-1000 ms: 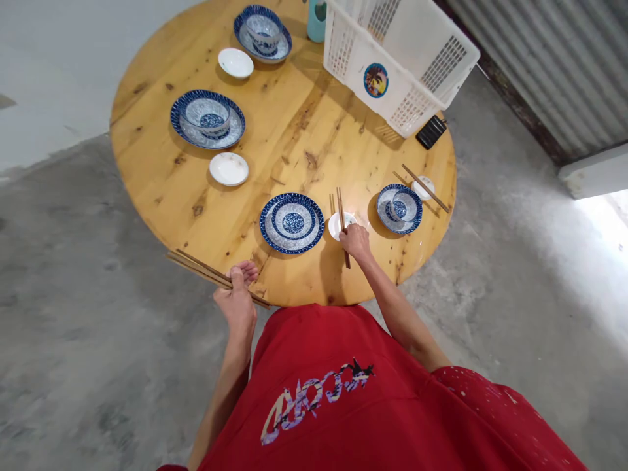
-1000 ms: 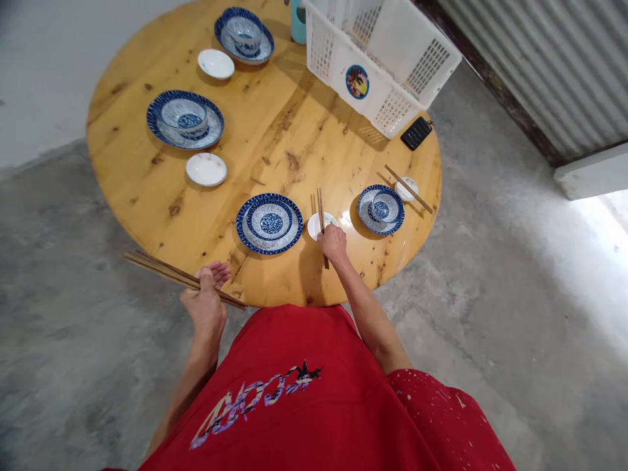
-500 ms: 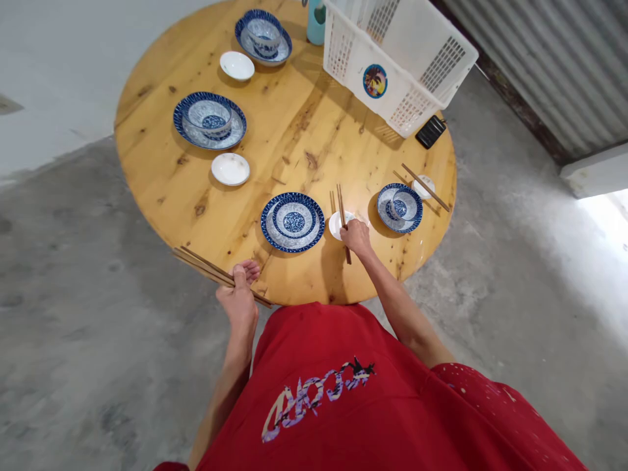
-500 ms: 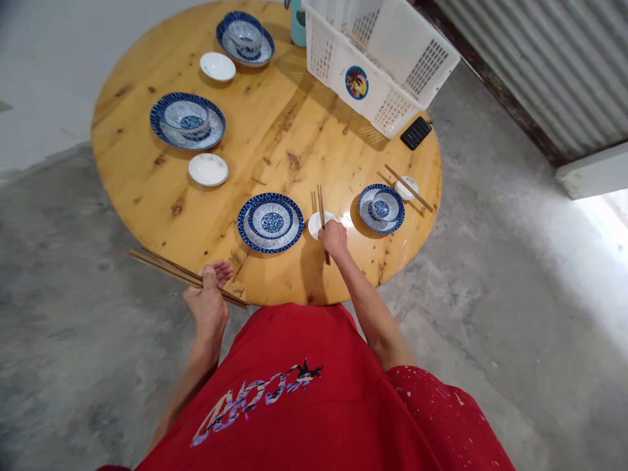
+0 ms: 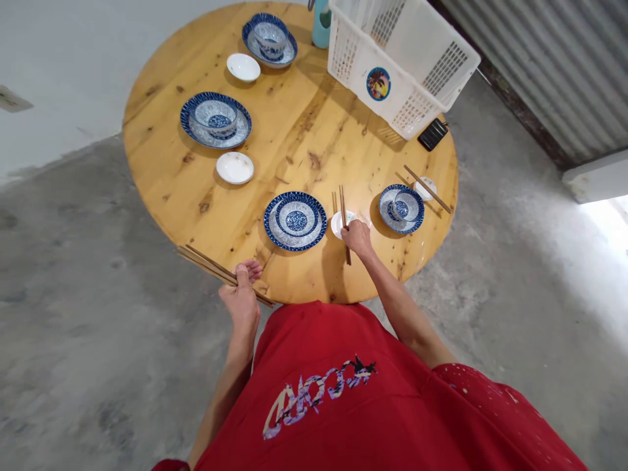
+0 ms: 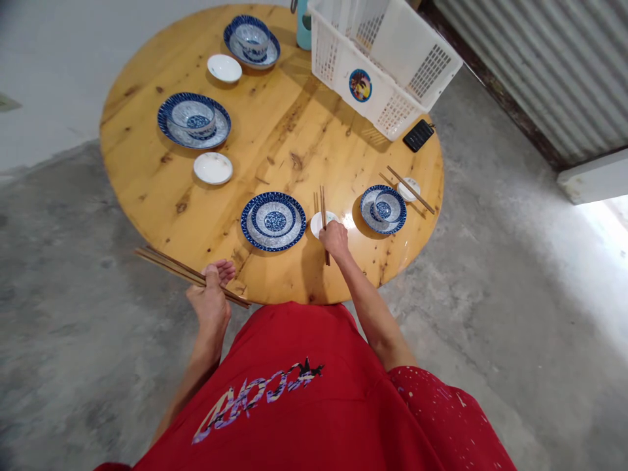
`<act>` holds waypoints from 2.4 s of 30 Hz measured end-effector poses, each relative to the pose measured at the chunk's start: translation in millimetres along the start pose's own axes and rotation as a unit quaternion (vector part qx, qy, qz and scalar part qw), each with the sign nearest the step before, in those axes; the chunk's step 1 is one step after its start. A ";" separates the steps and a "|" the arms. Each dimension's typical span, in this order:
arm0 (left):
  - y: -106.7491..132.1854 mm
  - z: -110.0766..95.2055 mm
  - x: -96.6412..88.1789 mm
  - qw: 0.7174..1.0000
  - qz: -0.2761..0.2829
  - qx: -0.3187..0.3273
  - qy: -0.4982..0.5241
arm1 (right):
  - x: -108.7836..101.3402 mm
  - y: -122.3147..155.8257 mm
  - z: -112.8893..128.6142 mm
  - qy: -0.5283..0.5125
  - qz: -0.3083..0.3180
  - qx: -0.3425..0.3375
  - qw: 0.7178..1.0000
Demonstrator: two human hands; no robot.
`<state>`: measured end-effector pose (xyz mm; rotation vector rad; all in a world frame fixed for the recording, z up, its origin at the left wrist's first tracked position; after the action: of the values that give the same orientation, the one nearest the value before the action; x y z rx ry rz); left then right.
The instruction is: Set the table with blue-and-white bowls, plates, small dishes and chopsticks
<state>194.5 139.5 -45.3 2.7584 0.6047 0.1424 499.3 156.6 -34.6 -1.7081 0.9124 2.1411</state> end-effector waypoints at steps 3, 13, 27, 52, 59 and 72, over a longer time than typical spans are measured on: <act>-1.0 2.0 -1.1 1.000 0.001 0.002 0.010 | 2.2 -1.2 0.1 -0.009 0.002 0.002 1.000; -3.4 2.0 -2.6 1.000 0.007 -0.002 0.014 | 5.1 -1.9 -1.2 -0.028 -0.003 0.015 0.999; -3.8 -9.7 -0.3 0.999 0.029 -0.005 0.029 | -23.8 36.7 5.7 -0.036 -0.096 -0.026 0.994; 43.5 -34.8 44.1 0.940 0.286 -0.168 0.080 | 21.1 158.8 67.0 -0.498 0.206 -0.216 0.814; 54.8 -40.4 47.9 0.933 0.301 -0.170 0.105 | 12.2 160.3 60.0 -0.537 0.252 -0.214 0.776; 74.4 -42.2 50.9 0.924 0.299 -0.191 0.144 | 5.6 164.4 38.2 -0.577 0.262 -0.196 0.749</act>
<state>262.8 108.7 20.1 2.4520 -0.2152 0.7286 376.6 52.2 15.8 0.1346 0.5492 3.1548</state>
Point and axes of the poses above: each hand's wrist, its own y-axis away from the middle knuckle, its own x-axis out of the palm, z = x × y, the point moved 2 cm from there along -y, towards the middle knuckle, and after that the axes turned 5 degrees about -z, right-handed, at the moved point
